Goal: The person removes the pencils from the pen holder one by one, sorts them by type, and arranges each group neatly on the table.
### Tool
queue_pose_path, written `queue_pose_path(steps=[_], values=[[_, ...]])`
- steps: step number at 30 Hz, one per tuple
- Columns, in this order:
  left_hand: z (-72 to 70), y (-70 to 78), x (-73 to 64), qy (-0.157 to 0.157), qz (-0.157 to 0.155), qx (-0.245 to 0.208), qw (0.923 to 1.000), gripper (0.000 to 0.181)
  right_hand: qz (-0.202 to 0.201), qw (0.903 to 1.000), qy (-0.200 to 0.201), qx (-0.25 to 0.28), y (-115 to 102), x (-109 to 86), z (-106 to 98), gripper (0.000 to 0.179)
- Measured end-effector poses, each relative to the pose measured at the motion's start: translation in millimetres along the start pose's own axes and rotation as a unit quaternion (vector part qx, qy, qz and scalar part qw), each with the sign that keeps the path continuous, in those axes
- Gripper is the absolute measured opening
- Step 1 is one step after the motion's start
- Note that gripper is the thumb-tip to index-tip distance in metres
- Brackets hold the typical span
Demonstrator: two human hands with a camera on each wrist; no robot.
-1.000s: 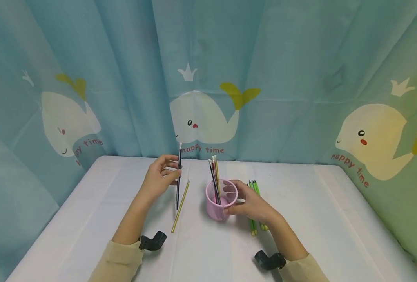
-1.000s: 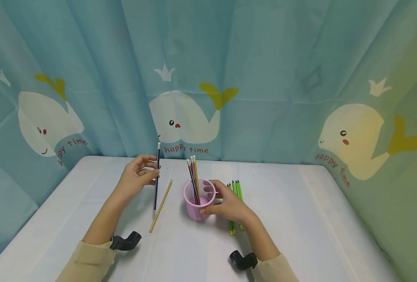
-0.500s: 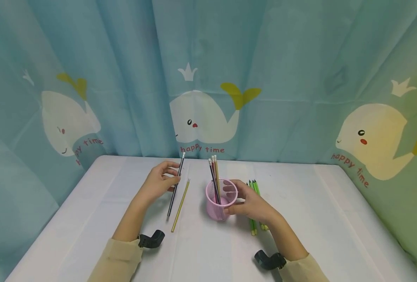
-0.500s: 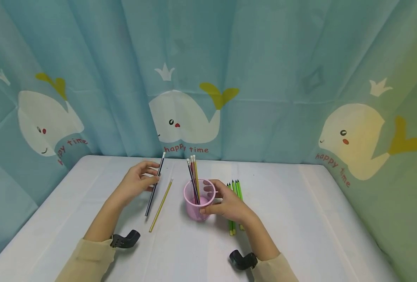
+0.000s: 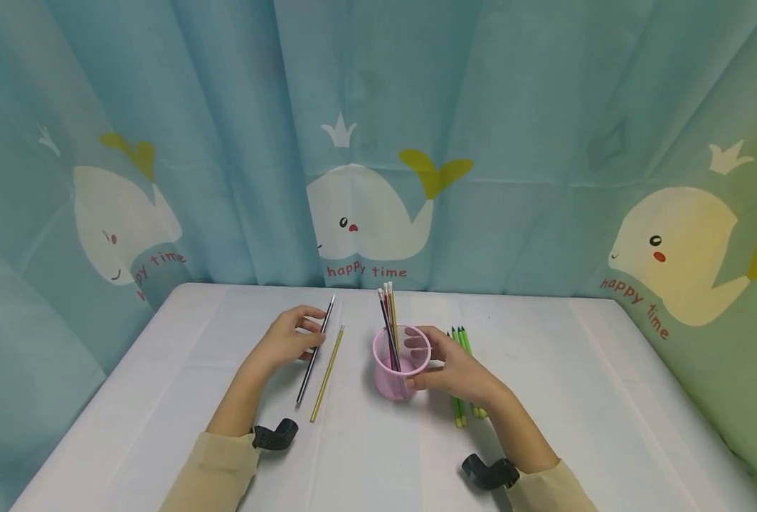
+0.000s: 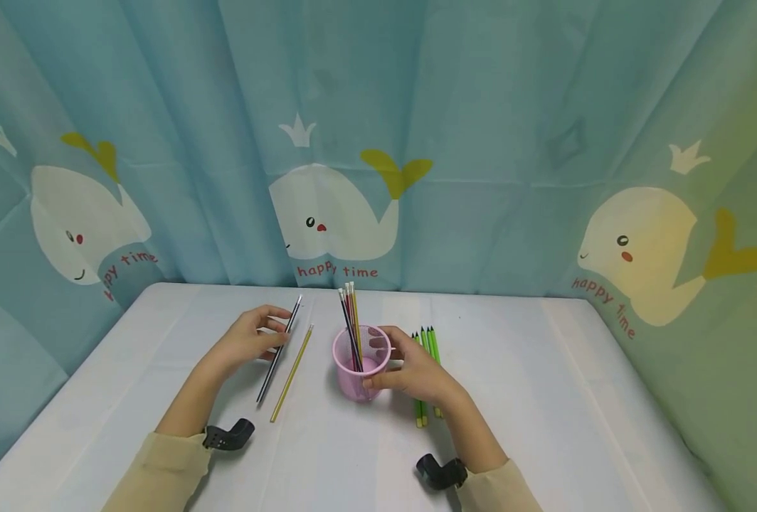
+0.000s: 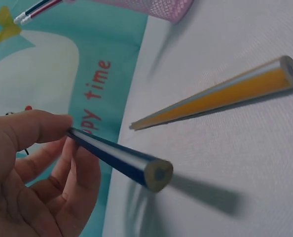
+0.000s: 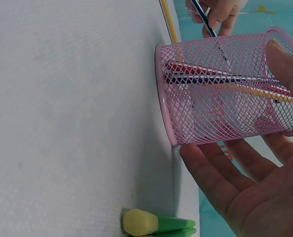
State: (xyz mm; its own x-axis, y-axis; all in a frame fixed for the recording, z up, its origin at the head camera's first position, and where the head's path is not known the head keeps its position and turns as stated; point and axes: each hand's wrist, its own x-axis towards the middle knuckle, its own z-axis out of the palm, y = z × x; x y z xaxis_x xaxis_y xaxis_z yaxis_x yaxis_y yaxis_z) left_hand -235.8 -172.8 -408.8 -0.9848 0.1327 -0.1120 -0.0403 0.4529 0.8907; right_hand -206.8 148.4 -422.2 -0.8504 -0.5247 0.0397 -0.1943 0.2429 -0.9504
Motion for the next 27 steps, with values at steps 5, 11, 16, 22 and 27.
queue_pose_path(steps=[5, 11, 16, 22, 27], values=[[2.0, -2.7, 0.4, 0.0, -0.011, 0.014, 0.9998, 0.037, 0.002, 1.0, 0.0, 0.007, 0, 0.1, 0, 0.08], [4.2, -6.0, 0.9, -0.001, -0.015, 0.037, 0.9992, 0.038, -0.006, 1.0, -0.001, 0.006, -1, 0.3, 0, 0.081], [5.0, -8.7, 0.6, 0.0, -0.025, 0.049, 0.9985, 0.038, -0.001, 1.0, -0.001, 0.01, 1, 0.6, 0, 0.081], [5.7, -9.8, 0.9, -0.001, -0.035, 0.061, 0.9975, 0.037, -0.003, 1.0, 0.002, 0.003, 0, 0.1, 0, 0.08], [6.5, -11.0, 0.0, -0.005, -0.04, 0.069, 0.9968, 0.038, 0.0, 1.0, 0.0, 0.007, 1, 0.2, 0, 0.08]])
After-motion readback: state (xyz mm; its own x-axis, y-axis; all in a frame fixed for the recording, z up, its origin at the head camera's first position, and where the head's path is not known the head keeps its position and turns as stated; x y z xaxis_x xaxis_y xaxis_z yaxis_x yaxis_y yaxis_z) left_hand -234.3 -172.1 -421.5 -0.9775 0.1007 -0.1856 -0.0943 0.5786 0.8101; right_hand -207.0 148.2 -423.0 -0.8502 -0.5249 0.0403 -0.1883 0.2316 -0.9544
